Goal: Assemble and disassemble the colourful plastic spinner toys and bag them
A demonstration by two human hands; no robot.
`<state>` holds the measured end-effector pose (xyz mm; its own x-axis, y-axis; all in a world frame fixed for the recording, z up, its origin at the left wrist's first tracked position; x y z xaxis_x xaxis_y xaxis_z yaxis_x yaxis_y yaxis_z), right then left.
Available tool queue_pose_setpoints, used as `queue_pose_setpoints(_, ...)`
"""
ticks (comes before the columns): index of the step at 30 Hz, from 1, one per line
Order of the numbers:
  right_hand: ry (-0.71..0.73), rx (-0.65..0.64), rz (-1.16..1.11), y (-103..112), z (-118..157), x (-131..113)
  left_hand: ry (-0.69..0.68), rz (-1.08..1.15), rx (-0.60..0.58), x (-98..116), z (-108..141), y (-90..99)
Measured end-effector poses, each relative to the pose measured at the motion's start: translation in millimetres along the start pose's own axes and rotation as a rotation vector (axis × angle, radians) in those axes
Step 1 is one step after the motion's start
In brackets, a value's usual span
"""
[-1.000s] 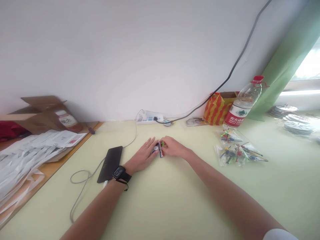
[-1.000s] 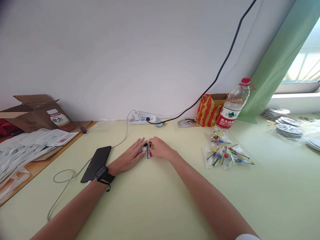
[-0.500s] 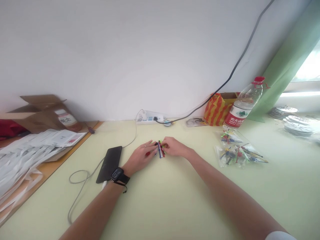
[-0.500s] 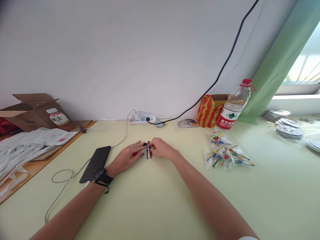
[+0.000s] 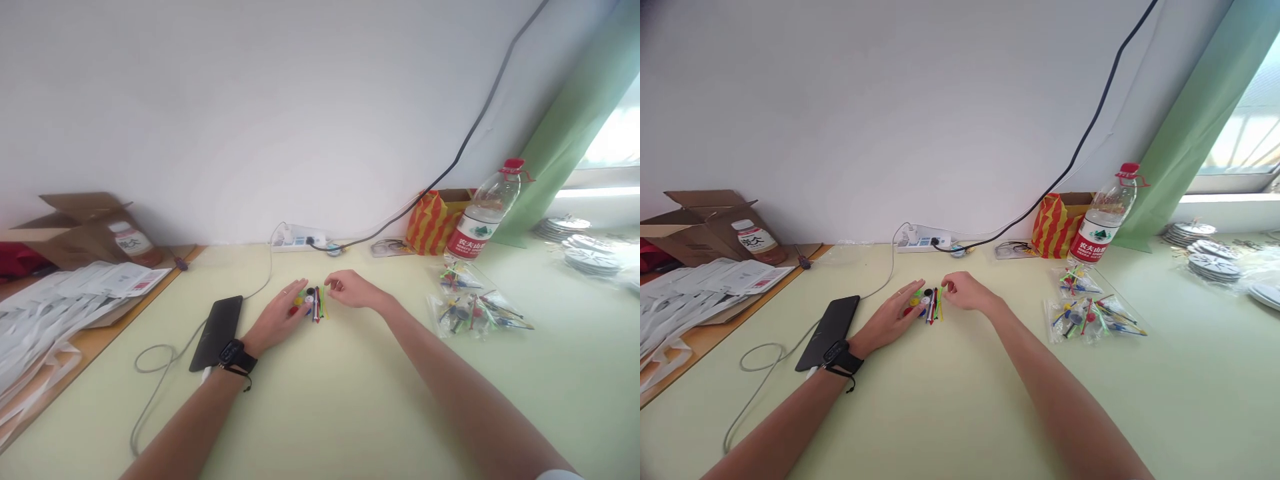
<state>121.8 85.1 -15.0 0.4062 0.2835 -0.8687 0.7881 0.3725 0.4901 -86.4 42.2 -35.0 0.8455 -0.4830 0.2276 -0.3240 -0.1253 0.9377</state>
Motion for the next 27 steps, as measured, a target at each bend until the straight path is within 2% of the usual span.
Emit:
queue_pose_setpoints(3, -0.05, 0.058, 0.088, 48.4, 13.5, -1.5, 0.007, -0.011, -0.007, -0.7, 2.2, -1.5)
queue_pose_setpoints(6, -0.188, 0.154, 0.267, 106.8, 42.1, 9.1, 0.006, -0.021, -0.012, 1.0, 2.5, -3.5)
queue_pose_setpoints(9, -0.39, 0.238, 0.469, 155.0, 85.7, 35.0, 0.022, -0.025, -0.001, 3.8, 1.1, -3.6)
queue_pose_setpoints(12, -0.557, 0.276, 0.621, 182.1, 134.9, 67.5, 0.051, -0.018, -0.033, 4.9, -0.7, -3.4)
queue_pose_setpoints(14, -0.684, 0.301, 0.615, 188.6, 165.5, 89.8, 0.073, -0.012, -0.079, 3.4, -1.7, -2.9)
queue_pose_setpoints(15, -0.702, 0.322, 0.618, 189.0, 177.2, 97.4, 0.084, -0.008, -0.1, 2.1, -2.4, -1.9)
queue_pose_setpoints(19, -0.621, 0.343, 0.629, 173.4, 195.4, 107.1, 0.093, -0.007, -0.105, 1.5, -8.9, 10.2)
queue_pose_setpoints(22, -0.542, 0.318, 0.566, 154.5, 184.3, 98.2, 0.045, -0.008, -0.066, 12.7, -21.7, 25.8)
queue_pose_setpoints(26, -0.418, 0.273, 0.441, 133.9, 145.9, 70.0, -0.029, 0.063, -0.033, 35.3, -55.0, 51.4)
queue_pose_setpoints(27, -0.389, 0.262, 0.418, 130.9, 134.1, 61.2, -0.052, 0.089, -0.06, 40.6, -65.3, 56.3)
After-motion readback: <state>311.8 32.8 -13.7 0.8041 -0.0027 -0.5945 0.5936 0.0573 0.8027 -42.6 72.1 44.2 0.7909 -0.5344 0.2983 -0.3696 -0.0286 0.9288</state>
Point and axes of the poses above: each hand's wrist, its own z-axis away from the middle knuckle, its own y-axis out of the back of the hand, x = y × z, the point moved 5 cm from there along -z, towards the middle knuckle, and after that the axes turned 15 degrees about -z, right-handed, at the moved point
